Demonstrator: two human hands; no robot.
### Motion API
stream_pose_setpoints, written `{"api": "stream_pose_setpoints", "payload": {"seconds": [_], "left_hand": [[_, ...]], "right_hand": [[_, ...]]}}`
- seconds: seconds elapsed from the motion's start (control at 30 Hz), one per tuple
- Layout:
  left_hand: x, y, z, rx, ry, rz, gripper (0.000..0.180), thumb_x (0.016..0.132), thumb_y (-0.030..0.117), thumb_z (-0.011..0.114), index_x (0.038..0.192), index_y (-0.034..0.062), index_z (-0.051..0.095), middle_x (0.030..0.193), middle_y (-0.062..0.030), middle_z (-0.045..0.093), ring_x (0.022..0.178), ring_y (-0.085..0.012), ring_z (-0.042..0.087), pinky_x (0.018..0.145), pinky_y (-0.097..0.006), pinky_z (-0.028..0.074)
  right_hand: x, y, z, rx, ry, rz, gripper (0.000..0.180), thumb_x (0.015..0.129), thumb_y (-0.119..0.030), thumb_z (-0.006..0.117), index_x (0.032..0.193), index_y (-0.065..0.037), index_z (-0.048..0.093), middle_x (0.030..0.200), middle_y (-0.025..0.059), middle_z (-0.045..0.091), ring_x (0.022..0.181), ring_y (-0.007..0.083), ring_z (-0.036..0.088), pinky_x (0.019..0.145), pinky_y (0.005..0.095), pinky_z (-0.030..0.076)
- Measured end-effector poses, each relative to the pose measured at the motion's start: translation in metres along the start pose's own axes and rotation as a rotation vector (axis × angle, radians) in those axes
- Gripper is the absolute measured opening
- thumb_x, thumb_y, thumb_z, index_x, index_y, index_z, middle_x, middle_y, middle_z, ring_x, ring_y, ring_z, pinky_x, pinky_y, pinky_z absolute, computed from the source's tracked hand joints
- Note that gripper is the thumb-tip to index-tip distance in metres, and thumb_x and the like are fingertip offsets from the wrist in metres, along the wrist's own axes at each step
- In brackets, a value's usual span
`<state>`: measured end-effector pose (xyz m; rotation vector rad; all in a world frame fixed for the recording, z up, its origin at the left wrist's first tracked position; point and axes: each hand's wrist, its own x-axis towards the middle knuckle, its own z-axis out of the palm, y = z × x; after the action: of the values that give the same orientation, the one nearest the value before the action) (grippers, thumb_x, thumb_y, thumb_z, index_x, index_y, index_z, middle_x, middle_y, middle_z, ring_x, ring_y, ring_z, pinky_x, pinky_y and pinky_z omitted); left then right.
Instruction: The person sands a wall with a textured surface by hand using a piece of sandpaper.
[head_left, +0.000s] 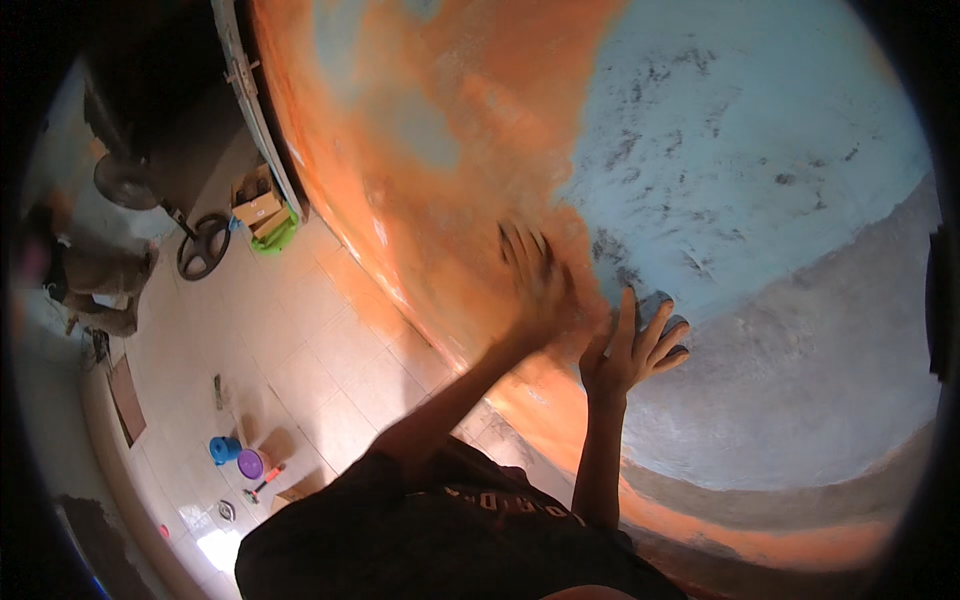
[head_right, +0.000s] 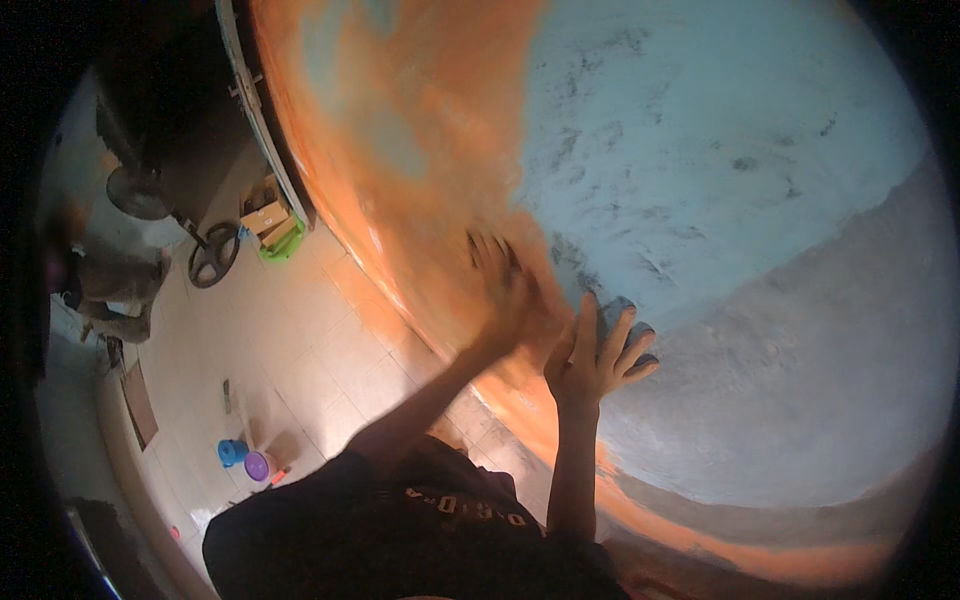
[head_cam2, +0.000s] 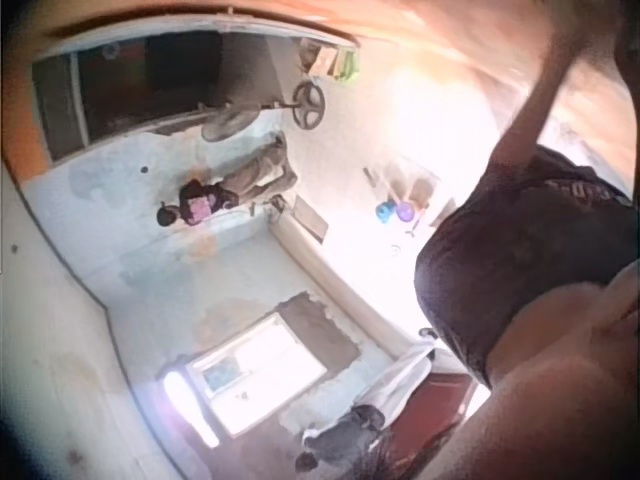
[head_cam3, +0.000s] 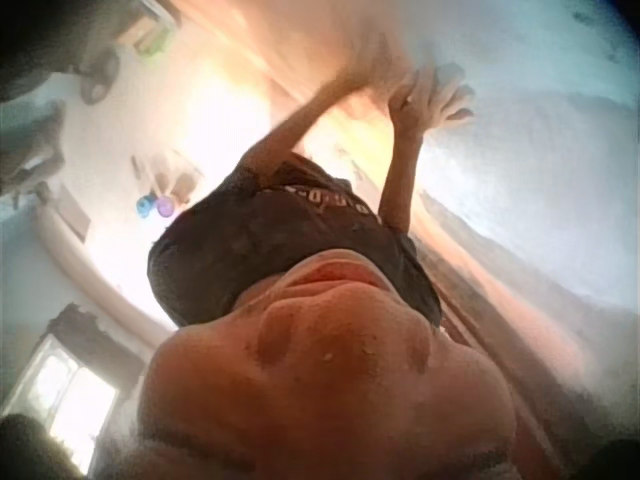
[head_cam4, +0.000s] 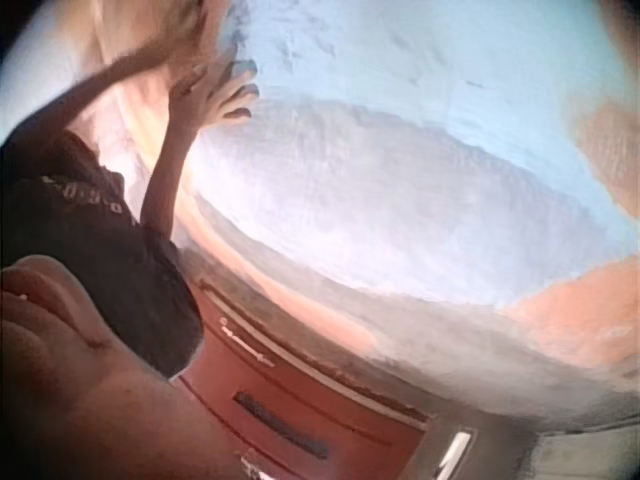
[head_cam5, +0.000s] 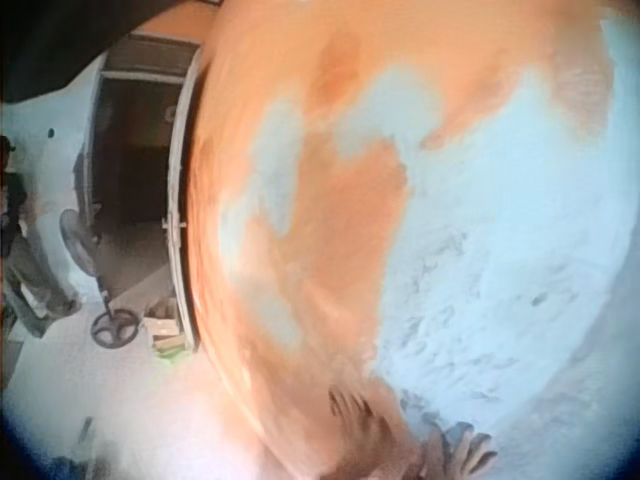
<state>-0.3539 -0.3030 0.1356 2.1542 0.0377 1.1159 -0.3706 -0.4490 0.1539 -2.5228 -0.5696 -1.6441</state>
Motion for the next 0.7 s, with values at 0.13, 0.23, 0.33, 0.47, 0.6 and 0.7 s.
{"api": "stream_pose_setpoints", "payload": {"seconds": [0.13,0.23,0.33,0.47,0.6,0.7], "left_hand": [[0.049,-0.046,-0.016,0.058,0.079,0.070,0.066,0.104,0.034,0.037,0.151,-0.0091,0.019,0.156,-0.0385,0.006,0.143,-0.0602,-0.002,0.117,-0.064,0.004],[-0.012,-0.041,0.014,0.300,-0.057,0.054,0.065,0.106,0.035,0.034,0.152,-0.0082,0.018,0.158,-0.0364,0.006,0.145,-0.0584,-0.001,0.118,-0.062,0.005],[-0.025,-0.025,-0.016,-0.140,-0.193,0.121,0.060,0.103,0.026,0.039,0.149,-0.0087,0.022,0.155,-0.0414,0.005,0.142,-0.0627,0.005,0.115,-0.067,0.008],[0.099,-0.097,-0.056,-0.019,0.227,0.128,0.057,0.097,0.017,0.050,0.145,-0.0090,0.030,0.147,-0.0452,0.020,0.137,-0.0651,0.016,0.112,-0.070,0.014],[0.146,-0.176,-0.082,0.277,0.378,0.385,0.056,0.094,0.013,0.053,0.138,-0.0166,0.033,0.142,-0.0458,0.029,0.134,-0.0651,0.025,0.111,-0.070,0.022],[0.090,-0.140,-0.065,-0.039,0.200,0.077,0.050,0.096,0.013,0.052,0.133,-0.0187,0.038,0.142,-0.0462,0.028,0.135,-0.0638,0.026,0.111,-0.070,0.022]], "right_hand": [[0.007,-0.011,0.000,-0.002,-0.028,0.044,0.036,0.095,-0.031,0.053,0.124,-0.021,0.070,0.158,0.0208,0.031,0.149,0.0460,0.013,0.111,0.0700,-0.003],[0.018,-0.032,0.010,0.032,-0.007,0.150,0.037,0.094,-0.030,0.053,0.127,-0.020,0.068,0.159,0.0230,0.029,0.150,0.0462,0.012,0.111,0.0712,-0.004],[0.041,-0.048,0.016,0.000,0.118,0.119,0.038,0.095,-0.026,0.055,0.129,-0.014,0.066,0.158,0.0250,0.030,0.149,0.0495,0.014,0.108,0.0754,0.001],[0.070,-0.087,0.026,0.068,-0.003,0.103,0.039,0.094,-0.023,0.054,0.130,-0.012,0.064,0.157,0.0250,0.032,0.147,0.0502,0.017,0.108,0.0747,0.002],[0.104,-0.139,0.054,0.126,0.055,0.035,0.038,0.095,-0.022,0.054,0.129,-0.012,0.065,0.156,0.0242,0.034,0.146,0.0503,0.019,0.109,0.0731,0.003],[0.123,-0.180,0.067,0.149,0.039,0.017,0.037,0.094,-0.021,0.053,0.129,-0.013,0.066,0.156,0.0236,0.035,0.145,0.0500,0.022,0.110,0.0708,0.004]]}}
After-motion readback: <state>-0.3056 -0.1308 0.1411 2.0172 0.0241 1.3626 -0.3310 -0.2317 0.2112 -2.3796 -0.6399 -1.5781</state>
